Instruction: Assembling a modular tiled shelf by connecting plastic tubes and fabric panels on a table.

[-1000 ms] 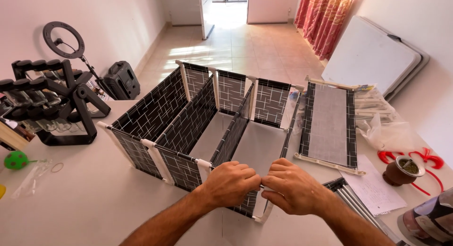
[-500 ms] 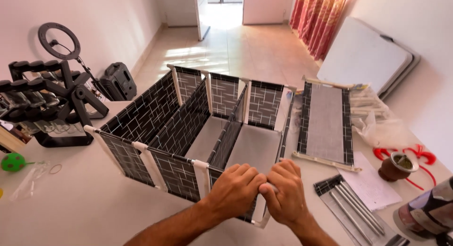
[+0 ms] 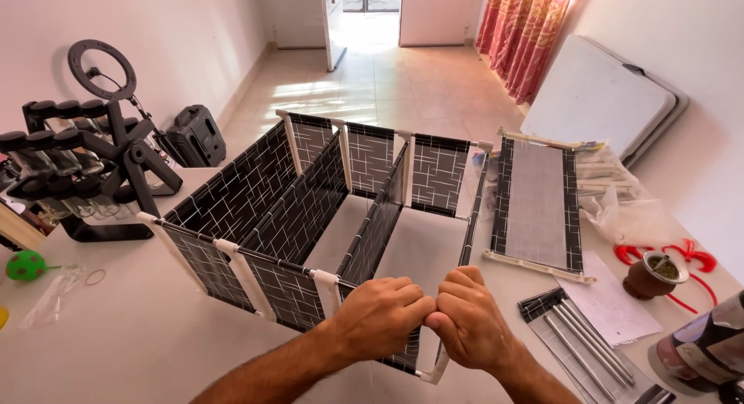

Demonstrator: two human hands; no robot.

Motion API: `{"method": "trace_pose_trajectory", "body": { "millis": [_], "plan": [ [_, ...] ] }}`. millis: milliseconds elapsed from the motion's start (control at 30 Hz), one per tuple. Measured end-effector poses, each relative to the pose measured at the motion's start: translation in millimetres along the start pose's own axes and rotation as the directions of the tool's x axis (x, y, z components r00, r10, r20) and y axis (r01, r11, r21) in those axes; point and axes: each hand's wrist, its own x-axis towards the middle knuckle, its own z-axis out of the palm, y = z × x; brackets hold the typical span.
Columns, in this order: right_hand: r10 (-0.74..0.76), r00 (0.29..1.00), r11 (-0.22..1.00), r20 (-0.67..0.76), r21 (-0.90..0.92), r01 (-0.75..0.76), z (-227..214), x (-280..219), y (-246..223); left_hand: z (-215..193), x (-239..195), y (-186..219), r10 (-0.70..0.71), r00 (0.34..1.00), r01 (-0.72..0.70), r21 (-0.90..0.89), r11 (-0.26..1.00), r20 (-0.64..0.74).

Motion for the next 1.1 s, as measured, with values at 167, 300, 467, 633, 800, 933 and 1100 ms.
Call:
{"method": "trace_pose_trajectory", "body": {
  "millis": [167, 300, 467, 633, 800, 933, 1100],
  "plan": [
    [-0.012, 1.000, 1.000, 0.003, -0.011, 0.012, 4, 0, 1, 1, -5, -1, 0.020, 0.998, -0.019, 0.025, 1.000, -0.061],
    [0.004, 1.000, 1.000, 0.010, -0.012, -0.004, 3, 1, 0, -4, -3, 1, 0.059, 0.991, -0.051, 0.067, 0.996, -0.121],
    [0.019, 0.999, 1.000, 0.036, -0.003, -0.019, 4, -3, -1, -3, -6, 1, 0.067, 0.987, -0.058, 0.065, 0.996, -0.143],
    [0.011, 0.999, 1.000, 0.038, -0.016, -0.010, 6, -6, -2, -1, -11, -1, 0.051, 0.994, -0.048, 0.039, 0.998, -0.094],
    [0.022, 0.999, 1.000, 0.047, -0.023, -0.021, 7, -8, -3, 1, -14, 1, 0.030, 0.996, -0.027, 0.034, 0.999, -0.082],
    [0.041, 0.998, 0.999, 0.039, -0.027, -0.040, 8, -8, -3, 1, -12, 1, 0.027, 0.995, -0.024, 0.043, 0.999, -0.092],
    [0.043, 0.998, 0.999, 0.045, -0.026, -0.042, 10, -11, -2, 4, -13, 0, 0.038, 0.994, -0.032, 0.058, 0.998, -0.106]
  ]
}}
